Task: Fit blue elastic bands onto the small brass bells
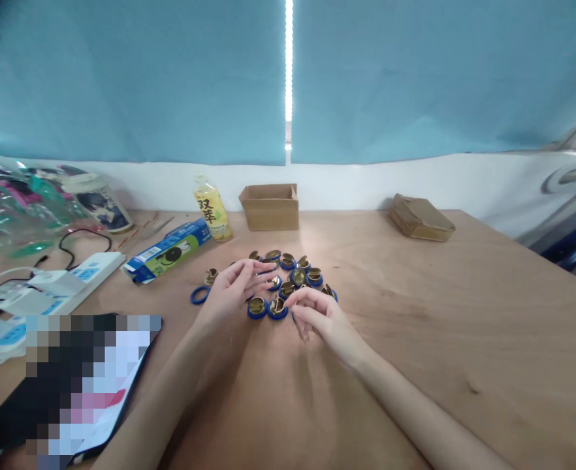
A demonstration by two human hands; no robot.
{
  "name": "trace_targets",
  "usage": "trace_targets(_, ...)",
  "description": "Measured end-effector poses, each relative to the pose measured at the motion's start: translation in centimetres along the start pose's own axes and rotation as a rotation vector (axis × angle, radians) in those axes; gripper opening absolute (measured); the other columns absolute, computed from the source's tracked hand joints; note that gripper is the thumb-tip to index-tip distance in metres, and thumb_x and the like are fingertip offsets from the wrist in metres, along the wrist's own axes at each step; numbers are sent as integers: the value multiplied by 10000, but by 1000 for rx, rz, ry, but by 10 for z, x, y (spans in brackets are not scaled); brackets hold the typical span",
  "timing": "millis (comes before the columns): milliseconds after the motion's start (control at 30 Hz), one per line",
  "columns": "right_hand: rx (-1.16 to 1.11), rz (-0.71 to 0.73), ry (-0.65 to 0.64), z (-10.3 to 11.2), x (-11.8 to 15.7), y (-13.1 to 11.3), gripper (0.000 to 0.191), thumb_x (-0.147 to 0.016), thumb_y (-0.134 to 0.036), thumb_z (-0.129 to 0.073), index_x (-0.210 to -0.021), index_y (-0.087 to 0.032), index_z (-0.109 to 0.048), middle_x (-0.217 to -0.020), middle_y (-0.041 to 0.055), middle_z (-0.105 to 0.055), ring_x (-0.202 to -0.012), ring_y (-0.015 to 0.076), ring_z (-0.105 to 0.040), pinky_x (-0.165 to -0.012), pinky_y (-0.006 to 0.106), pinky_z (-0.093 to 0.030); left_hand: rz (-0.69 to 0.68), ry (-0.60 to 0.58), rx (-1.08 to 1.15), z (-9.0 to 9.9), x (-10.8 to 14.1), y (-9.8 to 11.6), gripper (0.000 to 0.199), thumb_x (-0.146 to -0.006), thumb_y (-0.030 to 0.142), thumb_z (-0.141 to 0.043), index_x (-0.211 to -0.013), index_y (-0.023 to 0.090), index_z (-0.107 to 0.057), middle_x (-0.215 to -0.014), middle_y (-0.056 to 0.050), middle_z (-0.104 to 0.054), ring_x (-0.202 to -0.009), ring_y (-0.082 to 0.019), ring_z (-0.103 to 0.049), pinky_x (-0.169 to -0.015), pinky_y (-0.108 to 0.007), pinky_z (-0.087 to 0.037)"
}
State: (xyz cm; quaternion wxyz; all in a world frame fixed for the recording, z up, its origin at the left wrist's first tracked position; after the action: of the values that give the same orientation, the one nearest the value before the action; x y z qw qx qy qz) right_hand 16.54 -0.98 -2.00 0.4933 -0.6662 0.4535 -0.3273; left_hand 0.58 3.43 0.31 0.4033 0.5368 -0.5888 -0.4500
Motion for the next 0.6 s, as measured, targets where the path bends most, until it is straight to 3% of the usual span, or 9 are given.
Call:
trace_targets(133,43,22,-11,1,0,1,142,-857,-301,-655,-922,-175,-640,-589,-55,-506,-468,68,-427,-461,208,-344,-3,38,-48,3,-1,1,376,-804,506,-663,-889,142,-623,-1173,-138,-678,-956,-235,-704,-706,-300,-591)
trace_targets(267,98,38,-9,1,0,-1,135,-862,-308,-644,-913,-183,-634,-588,-56,-506,-469,71,-434,-469,218,-339,-147,120,-263,18,-8,11,378,-784,507,-666,-894,146,-674,-1027,-107,-719,-908,-210,-688,-666,-251,-558)
trace_targets(433,190,38,-13,-1,0,-2,142,-868,-334,-627,-888,-193,-633,-566,-53,-503,-468,81,-445,-487,231,-350,-294,399,-713,70,-10,37,304,-853,422,-570,-942,167,-709,-972,-89,-737,-855,-210,-683,-749,-290,-529)
trace_targets(500,227,34,-21,-3,0,-3,145,-870,-341,-621,-883,-197,-631,-556,-53,-502,-467,84,-446,-494,235,-362,-233,541,-976,92,-7,46,271,-858,385,-549,-931,188,-719,-923,-82,-750,-827,-239,-691,-770,-327,-513)
trace_targets(600,265,24,-23,-5,1,-4,145,-863,-348,-621,-875,-204,-627,-552,-54,-497,-471,91,-448,-500,243,-383,-106,693,-1245,115,-2,52,283,-878,359,-494,-945,205,-721,-941,-109,-757,-946,-321,-684,-817,-390,-487)
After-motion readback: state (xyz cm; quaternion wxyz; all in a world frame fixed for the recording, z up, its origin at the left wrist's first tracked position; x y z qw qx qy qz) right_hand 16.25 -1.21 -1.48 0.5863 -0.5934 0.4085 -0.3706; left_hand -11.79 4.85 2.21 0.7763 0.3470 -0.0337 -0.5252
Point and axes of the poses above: each hand's wrist, its own x-axis away from the middle knuckle, its own z-axis out of the back of the hand, y = z × x, the point moved 6 cm from there along -x, towards the middle knuckle
